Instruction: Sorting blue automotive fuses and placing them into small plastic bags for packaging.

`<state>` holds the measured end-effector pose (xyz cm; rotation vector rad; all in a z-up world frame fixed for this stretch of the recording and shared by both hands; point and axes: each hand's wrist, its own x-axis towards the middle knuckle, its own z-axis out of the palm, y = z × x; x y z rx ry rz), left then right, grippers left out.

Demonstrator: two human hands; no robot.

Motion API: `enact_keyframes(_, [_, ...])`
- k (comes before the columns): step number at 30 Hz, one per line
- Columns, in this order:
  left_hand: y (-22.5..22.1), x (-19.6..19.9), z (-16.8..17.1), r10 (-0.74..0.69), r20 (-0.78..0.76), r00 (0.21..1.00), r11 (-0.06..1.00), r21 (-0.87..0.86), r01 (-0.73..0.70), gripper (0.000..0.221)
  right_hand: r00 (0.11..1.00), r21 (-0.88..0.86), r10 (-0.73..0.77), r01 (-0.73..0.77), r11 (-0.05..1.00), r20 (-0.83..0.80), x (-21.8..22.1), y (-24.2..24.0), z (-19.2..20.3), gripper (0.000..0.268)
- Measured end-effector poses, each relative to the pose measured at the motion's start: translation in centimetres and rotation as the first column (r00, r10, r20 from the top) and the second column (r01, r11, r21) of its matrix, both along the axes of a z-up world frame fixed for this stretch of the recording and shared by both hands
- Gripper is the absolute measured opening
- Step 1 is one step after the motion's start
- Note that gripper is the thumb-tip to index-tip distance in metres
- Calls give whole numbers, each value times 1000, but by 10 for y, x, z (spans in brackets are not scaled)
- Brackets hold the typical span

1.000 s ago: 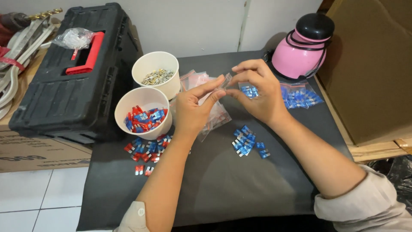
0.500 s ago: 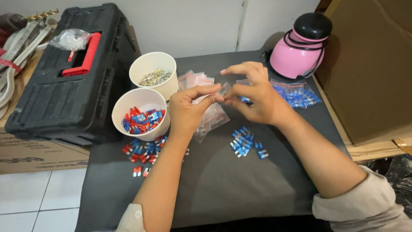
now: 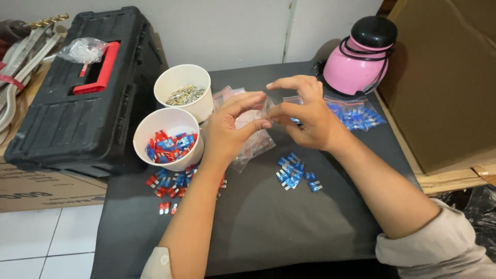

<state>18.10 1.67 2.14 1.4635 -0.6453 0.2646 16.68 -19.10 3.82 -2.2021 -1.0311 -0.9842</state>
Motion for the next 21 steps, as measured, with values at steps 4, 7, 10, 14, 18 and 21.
enact_keyframes(4, [-1,0,-1,-2,-1,1000,1000,10,2,49,1000,-14,-11,11,1000,19,-1,0,0,8])
enact_keyframes(7, [-2,-1,0,18,-51,999,998,68,-14,49,999,-16,-13,14,1000,50,0,-1,1,8])
enact_keyframes(10, [-2,-5,5,13,-96,995,998,54,-8,51,996,-29,-10,13,1000,84,2,-2,0,12])
enact_keyframes(14, [-4,-7,5,8,-97,995,998,57,-2,50,995,-23,-14,17,1000,99,0,-1,0,17])
enact_keyframes(18, [-4,-7,5,10,-90,996,998,64,-4,50,993,-2,-6,6,1000,118,0,1,0,17])
enact_keyframes(21, [-4,-7,5,3,-85,996,998,65,2,49,993,-14,-9,11,1000,122,-2,1,2,18])
